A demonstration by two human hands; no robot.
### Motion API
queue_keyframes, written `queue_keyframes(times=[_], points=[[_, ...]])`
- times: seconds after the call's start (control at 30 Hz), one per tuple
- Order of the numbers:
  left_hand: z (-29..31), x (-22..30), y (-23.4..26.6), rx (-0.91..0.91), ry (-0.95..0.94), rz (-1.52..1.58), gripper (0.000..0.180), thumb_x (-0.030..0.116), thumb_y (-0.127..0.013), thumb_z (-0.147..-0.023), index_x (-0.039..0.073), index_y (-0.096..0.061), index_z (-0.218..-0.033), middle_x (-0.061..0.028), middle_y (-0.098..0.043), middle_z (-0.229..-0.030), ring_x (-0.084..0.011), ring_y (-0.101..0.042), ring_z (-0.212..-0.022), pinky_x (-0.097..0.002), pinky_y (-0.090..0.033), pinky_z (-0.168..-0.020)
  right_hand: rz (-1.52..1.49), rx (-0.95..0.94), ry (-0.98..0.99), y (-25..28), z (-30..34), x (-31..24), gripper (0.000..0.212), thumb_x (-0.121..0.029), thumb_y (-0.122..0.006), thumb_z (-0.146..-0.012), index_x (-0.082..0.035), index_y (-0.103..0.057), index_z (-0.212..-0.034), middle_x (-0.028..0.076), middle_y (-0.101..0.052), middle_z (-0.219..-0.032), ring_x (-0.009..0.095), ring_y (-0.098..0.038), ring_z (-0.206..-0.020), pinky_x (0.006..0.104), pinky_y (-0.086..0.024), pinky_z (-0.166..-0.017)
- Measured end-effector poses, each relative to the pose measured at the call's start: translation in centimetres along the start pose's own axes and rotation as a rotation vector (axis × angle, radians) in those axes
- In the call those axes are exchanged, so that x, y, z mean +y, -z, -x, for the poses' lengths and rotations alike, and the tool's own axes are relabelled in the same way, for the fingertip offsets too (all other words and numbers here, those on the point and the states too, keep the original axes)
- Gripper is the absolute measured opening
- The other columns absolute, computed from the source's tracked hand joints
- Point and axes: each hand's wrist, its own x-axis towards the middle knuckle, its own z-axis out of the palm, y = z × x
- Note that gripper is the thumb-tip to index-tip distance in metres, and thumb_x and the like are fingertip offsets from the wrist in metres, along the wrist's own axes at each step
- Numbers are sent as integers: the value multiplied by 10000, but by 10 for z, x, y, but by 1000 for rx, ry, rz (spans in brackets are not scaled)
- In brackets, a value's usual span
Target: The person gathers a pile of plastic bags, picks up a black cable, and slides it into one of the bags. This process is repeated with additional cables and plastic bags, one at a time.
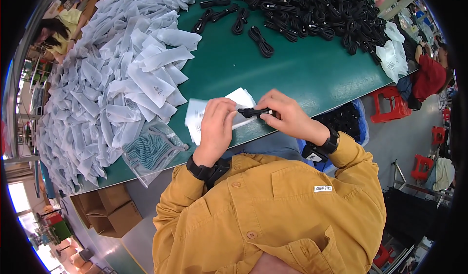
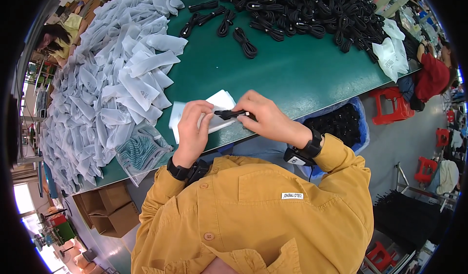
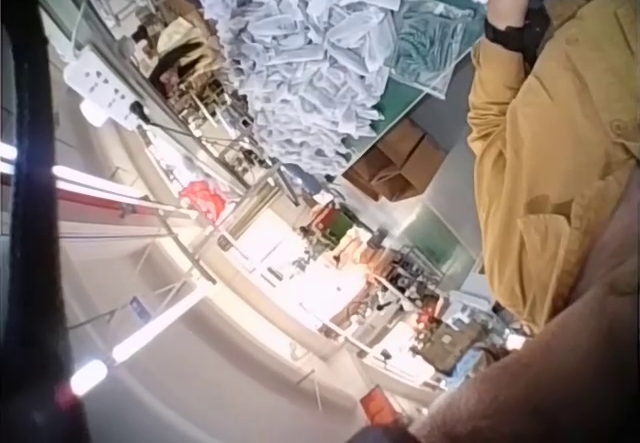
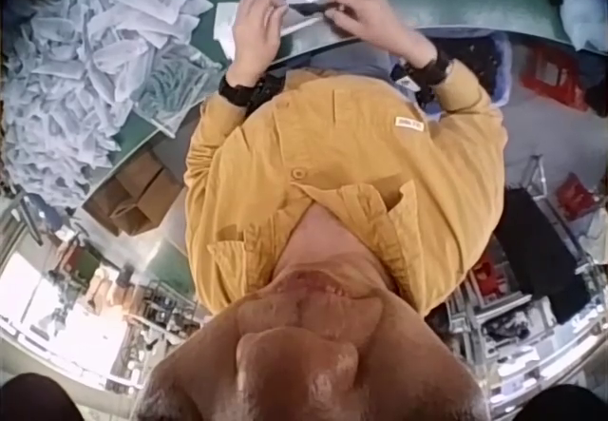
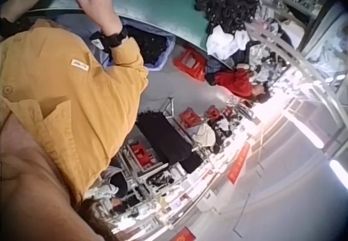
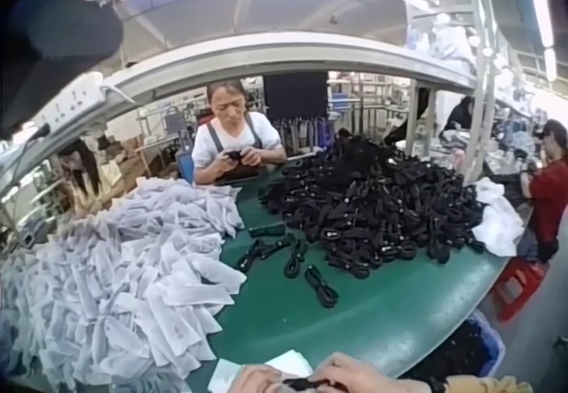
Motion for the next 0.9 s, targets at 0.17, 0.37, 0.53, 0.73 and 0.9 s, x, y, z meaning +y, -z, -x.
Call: queue_keyframes(times=[0.17,0.37,0.53,0.73,0.9], points=[[-7,9,6,-61,206,157,68,-33,-603,-876,9,-562,-911,-109,-617,-1060,-189,-599,-960,-309,-494,-814,152,131,318,-1,-20,-7,269,-5,-710,-809,-21,-628,-1065,125,-596,-1142,170,-584,-817,248,-488,-674],[-19,5,12,40,389,725,52,45,-583,-934,13,-542,-937,-108,-594,-1147,-187,-583,-1007,-317,-495,-854,-204,273,93,-9,-37,-31,219,6,-712,-803,-24,-640,-1007,116,-588,-1116,194,-588,-894,296,-503,-727],[-26,8,18,41,549,1114,102,117,-542,-987,16,-553,-992,-111,-583,-1199,-170,-576,-1028,-305,-483,-878,19,229,281,-19,-50,-21,167,-14,-684,-838,-27,-630,-996,101,-592,-1059,177,-581,-901,292,-494,-728],[-38,-29,72,417,444,729,179,129,-533,-993,2,-583,-1109,-116,-617,-1149,-156,-585,-1006,-291,-478,-869,-151,300,141,7,-78,-11,143,-62,-657,-873,-38,-630,-1012,110,-576,-1011,229,-582,-897,311,-499,-729],[-36,-26,88,429,199,-68,190,112,-609,-925,10,-610,-1086,-96,-630,-1076,-173,-604,-905,-299,-484,-825,599,438,27,37,-101,67,226,-139,-674,-870,-49,-609,-1067,139,-582,-983,312,-601,-908,382,-516,-749]])
